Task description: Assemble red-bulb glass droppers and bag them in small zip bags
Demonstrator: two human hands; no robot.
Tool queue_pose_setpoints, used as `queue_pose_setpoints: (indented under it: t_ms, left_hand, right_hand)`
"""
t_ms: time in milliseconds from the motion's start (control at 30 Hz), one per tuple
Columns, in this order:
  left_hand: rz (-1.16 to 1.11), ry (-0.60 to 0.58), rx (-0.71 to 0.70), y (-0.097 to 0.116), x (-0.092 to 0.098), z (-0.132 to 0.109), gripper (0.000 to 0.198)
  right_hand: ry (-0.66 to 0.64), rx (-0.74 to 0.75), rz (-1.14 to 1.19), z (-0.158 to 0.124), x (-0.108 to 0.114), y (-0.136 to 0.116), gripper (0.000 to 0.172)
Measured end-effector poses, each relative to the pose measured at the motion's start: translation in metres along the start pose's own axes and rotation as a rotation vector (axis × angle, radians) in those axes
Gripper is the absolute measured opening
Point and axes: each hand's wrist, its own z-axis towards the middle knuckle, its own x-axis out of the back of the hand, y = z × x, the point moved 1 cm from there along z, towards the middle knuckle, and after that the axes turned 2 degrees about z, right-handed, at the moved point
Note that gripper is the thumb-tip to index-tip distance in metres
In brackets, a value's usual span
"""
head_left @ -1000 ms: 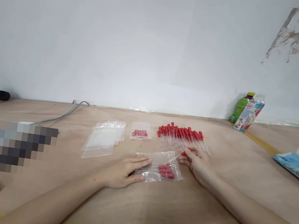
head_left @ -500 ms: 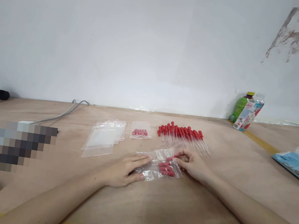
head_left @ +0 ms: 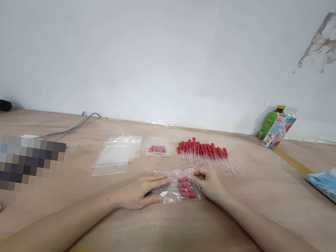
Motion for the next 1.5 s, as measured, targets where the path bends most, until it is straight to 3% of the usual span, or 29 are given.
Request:
queue_pose_setpoints:
  t_ms: [100,167,267,400,500,700,900,1067,1233,1267,1333,1500]
  left_hand:
    - [-0.003,0.000,0.004,-0.001,0.000,0.000,0.052]
    - [-0.013,0.001,-0.001,-0.002,-0.001,0.000,0.051]
    - [-0.028,-0.001,-0.008,-0.003,-0.002,0.000,0.049]
    - [-0.030,-0.007,-0.004,-0.003,-0.001,0.000,0.049]
    - [-0.015,-0.017,-0.001,-0.001,0.000,0.000,0.049]
    - [-0.048,-0.027,-0.051,0.001,0.003,0.001,0.049]
    - [-0.060,-0.028,-0.070,-0.001,0.003,0.000,0.049]
    - [-0.024,-0.041,-0.062,0.001,0.003,0.000,0.049]
    - [0.005,-0.045,-0.044,0.001,0.003,0.000,0.049]
    - [0.007,-0.045,-0.042,0.001,0.003,0.000,0.049]
    - [0.006,-0.047,-0.040,0.001,0.003,0.000,0.049]
    - [-0.021,-0.042,-0.035,0.000,0.003,-0.001,0.049]
  right_hand:
    - [-0.214,-0.027,0.059,-0.002,0.002,0.002,0.023]
    - [-0.255,-0.054,0.059,-0.002,0.007,0.002,0.023]
    - [-0.105,-0.018,-0.140,0.007,0.018,-0.003,0.018]
    - [0.234,0.146,-0.634,0.037,0.034,-0.021,0.013]
    - [0.392,0.074,-0.866,0.068,0.037,-0.034,0.019]
    - [0.472,-0.049,-0.878,0.118,0.028,-0.032,0.035]
    - [0.502,-0.155,-0.714,0.138,0.034,-0.022,0.025]
    - [0.535,-0.024,-0.482,0.123,0.048,-0.034,0.033]
    - [0.554,0.104,-0.262,0.074,0.065,-0.032,0.030]
    - [0.528,0.120,-0.107,0.062,0.066,-0.026,0.026]
    - [0.523,0.108,0.122,0.041,0.068,-0.012,0.020]
    - [0.520,-0.024,0.415,0.011,0.053,0.011,0.016]
